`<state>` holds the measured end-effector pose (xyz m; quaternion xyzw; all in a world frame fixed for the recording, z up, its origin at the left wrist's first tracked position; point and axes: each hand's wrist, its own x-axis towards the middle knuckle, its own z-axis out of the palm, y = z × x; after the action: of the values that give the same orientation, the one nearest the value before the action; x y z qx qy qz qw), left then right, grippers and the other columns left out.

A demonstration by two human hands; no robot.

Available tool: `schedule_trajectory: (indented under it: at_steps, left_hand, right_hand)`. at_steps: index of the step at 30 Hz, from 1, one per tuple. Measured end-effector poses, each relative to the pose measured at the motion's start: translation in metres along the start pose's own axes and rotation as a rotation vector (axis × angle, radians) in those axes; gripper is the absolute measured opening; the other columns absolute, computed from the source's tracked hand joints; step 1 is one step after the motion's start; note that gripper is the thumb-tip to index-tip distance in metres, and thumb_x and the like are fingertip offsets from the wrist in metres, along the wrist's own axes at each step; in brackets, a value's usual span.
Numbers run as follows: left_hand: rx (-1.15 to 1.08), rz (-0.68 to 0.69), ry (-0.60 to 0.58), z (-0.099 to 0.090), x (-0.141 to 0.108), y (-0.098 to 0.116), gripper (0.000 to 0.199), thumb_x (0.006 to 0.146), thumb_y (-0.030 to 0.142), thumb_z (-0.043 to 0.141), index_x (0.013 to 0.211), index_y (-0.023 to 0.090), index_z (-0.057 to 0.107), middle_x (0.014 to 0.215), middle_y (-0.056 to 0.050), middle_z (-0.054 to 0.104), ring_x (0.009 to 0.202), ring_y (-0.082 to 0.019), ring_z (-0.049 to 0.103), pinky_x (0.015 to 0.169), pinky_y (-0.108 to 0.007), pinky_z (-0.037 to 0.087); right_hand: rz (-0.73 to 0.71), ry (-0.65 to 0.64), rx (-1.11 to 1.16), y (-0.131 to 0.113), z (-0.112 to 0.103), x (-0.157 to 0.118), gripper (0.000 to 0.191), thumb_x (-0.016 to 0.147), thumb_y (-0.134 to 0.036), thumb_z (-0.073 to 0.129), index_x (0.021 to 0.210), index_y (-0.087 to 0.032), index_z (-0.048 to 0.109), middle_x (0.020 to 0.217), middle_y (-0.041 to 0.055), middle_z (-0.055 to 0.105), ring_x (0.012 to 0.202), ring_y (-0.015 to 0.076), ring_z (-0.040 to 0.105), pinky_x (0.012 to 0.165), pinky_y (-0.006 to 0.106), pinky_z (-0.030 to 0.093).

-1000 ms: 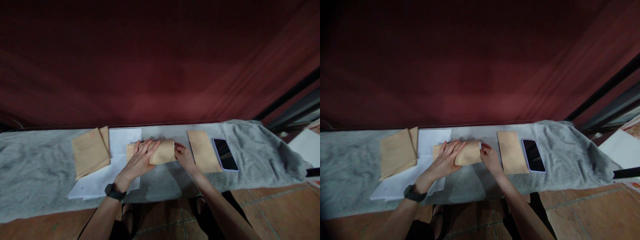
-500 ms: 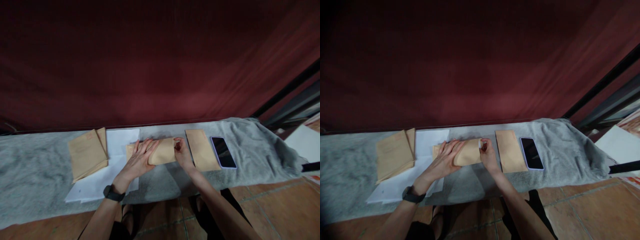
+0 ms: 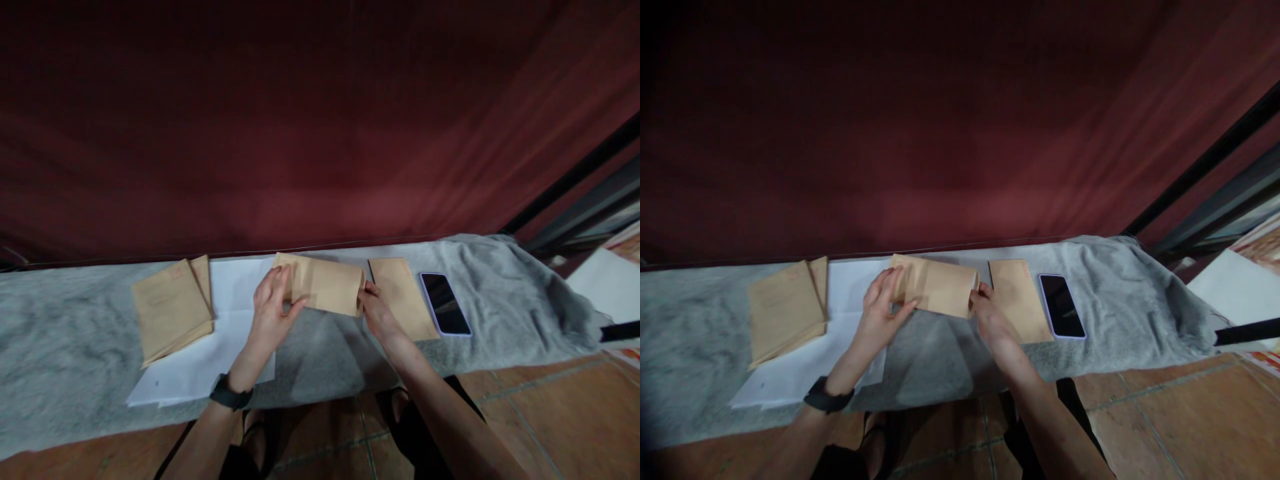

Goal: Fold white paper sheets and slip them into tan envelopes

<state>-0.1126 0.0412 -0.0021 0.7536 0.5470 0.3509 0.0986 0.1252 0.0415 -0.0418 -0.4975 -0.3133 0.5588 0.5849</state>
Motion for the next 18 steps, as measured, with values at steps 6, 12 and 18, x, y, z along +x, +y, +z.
schedule_trajectory:
  at_steps: [6, 12, 18]
  left_hand:
    - [-0.827, -0.725, 0.188, 0.021, -0.006, 0.011, 0.048, 0.082, 0.045, 0.073, 0.119, 0.024, 0.051, 0.108, -0.007, 0.067, 0.104, -0.024, 0.068, 0.089, -0.041, 0.059]
    - [-1.397, -0.987, -0.206, 0.041, -0.021, 0.039, 0.048, 0.067, 0.024, 0.085, 0.107, 0.021, 0.058, 0.1, -0.006, 0.075, 0.089, -0.024, 0.075, 0.083, -0.039, 0.061]
    - [-1.212, -0.942, -0.19, 0.042, -0.023, 0.034, 0.052, 0.063, 0.017, 0.077, 0.112, 0.022, 0.062, 0.095, -0.002, 0.075, 0.082, -0.02, 0.072, 0.068, -0.029, 0.058]
  right_hand:
    - [-0.032, 0.049, 0.008, -0.001, 0.002, -0.002, 0.027, 0.068, -0.034, 0.065, 0.094, -0.026, 0.063, 0.098, 0.0043, 0.077, 0.092, 0.0243, 0.073, 0.078, 0.036, 0.059]
    - [0.011, -0.057, 0.015, 0.003, 0.017, -0.02, 0.033, 0.067, -0.033, 0.066, 0.099, -0.026, 0.066, 0.105, 0.0038, 0.077, 0.098, 0.0249, 0.071, 0.08, 0.035, 0.058]
    - [0.114, -0.14, -0.012, -0.002, 0.006, -0.026, 0.027, 0.064, -0.029, 0.065, 0.09, -0.024, 0.066, 0.096, 0.0026, 0.075, 0.089, 0.023, 0.072, 0.077, 0.034, 0.059]
